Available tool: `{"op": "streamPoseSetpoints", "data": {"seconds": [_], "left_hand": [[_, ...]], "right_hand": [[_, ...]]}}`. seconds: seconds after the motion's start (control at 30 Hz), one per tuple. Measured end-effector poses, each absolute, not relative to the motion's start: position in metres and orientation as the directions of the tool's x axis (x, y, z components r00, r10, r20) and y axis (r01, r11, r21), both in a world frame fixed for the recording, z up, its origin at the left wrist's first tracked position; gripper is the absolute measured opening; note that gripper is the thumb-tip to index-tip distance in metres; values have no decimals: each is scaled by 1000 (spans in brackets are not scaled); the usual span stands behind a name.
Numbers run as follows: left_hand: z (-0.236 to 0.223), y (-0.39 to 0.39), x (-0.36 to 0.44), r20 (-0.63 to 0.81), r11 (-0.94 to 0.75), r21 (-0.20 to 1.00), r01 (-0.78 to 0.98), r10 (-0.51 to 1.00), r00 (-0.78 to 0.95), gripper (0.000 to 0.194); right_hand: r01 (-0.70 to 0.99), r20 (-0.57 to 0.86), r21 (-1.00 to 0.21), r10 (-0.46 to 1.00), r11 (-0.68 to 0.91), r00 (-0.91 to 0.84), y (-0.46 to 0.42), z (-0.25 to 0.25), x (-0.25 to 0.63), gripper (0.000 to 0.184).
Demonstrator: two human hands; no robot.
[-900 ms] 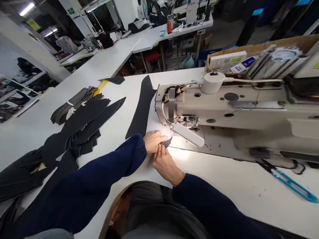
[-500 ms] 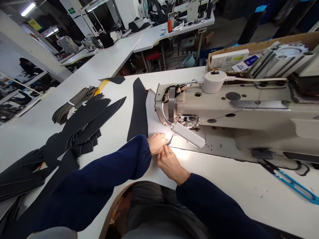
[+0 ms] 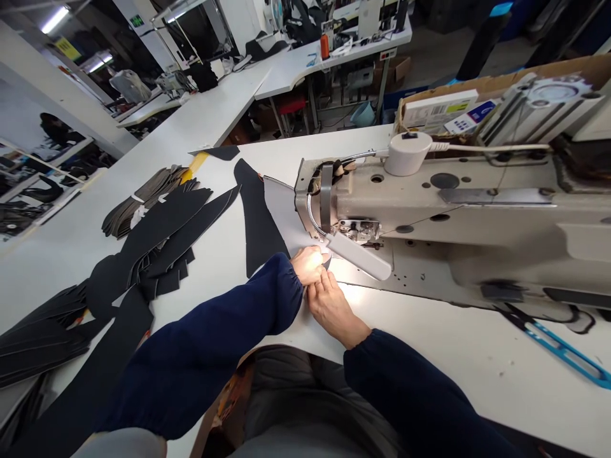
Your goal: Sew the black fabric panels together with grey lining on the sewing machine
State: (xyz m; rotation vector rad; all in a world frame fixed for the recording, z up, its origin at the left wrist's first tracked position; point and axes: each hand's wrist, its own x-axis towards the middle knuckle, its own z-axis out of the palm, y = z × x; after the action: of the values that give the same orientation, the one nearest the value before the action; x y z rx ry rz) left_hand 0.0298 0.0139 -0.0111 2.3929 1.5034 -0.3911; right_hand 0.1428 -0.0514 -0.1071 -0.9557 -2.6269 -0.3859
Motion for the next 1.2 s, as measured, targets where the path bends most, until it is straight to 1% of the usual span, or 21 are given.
{"op": "streamPoseSetpoints", "data": {"seconds": [0.17, 0.27, 0.37, 0.43, 0.5, 0.63, 0.7, 0.83, 0.9, 0.97, 1.03, 1.13, 1.2], "left_hand": [[-14, -14, 12, -356, -398, 101, 912, 841, 407, 36], [-14, -25, 5, -374, -406, 102, 908, 831, 413, 32], [-17, -25, 7, -289, -433, 90, 897, 850, 440, 26], [-23, -21, 10, -226, -468, 87, 879, 851, 475, 25], [-31, -17, 13, -187, -463, 93, 881, 861, 472, 27], [-44, -18, 16, -154, -382, 77, 921, 908, 389, 38], [-48, -21, 17, -154, -400, 56, 915, 902, 404, 42], [-53, -24, 20, -172, -434, 29, 900, 885, 432, 38], [-54, -24, 22, -172, -447, 18, 894, 880, 443, 33], [-55, -23, 23, -165, -458, 12, 889, 876, 454, 32], [-56, -23, 23, -165, -456, 15, 890, 876, 452, 33], [-56, -23, 21, -168, -451, 27, 892, 878, 449, 37], [-55, -21, 20, -162, -448, 32, 894, 880, 446, 40]], "right_hand": [[690, 456, 147, 570, 709, -683, -50, -103, 149, 34], [708, 474, 181, 570, 683, -671, -49, -98, 148, 36], [724, 446, 175, 602, 667, -663, -44, -96, 147, 36], [735, 437, 142, 624, 663, -647, -39, -98, 150, 36], [741, 444, 101, 637, 664, -631, -35, -102, 154, 36], [729, 460, 25, 639, 684, -616, -35, -109, 166, 33], [722, 494, -15, 633, 692, -596, -36, -108, 173, 29], [732, 571, -143, 660, 666, -489, -35, -101, 184, 24], [738, 588, -171, 669, 652, -455, -32, -98, 186, 22], [747, 579, -150, 670, 647, -464, -29, -95, 184, 21], [752, 549, -102, 668, 651, -503, -25, -95, 181, 21], [746, 498, -34, 659, 665, -564, -21, -97, 177, 24], [746, 484, -13, 657, 666, -578, -19, -100, 177, 26]]}}
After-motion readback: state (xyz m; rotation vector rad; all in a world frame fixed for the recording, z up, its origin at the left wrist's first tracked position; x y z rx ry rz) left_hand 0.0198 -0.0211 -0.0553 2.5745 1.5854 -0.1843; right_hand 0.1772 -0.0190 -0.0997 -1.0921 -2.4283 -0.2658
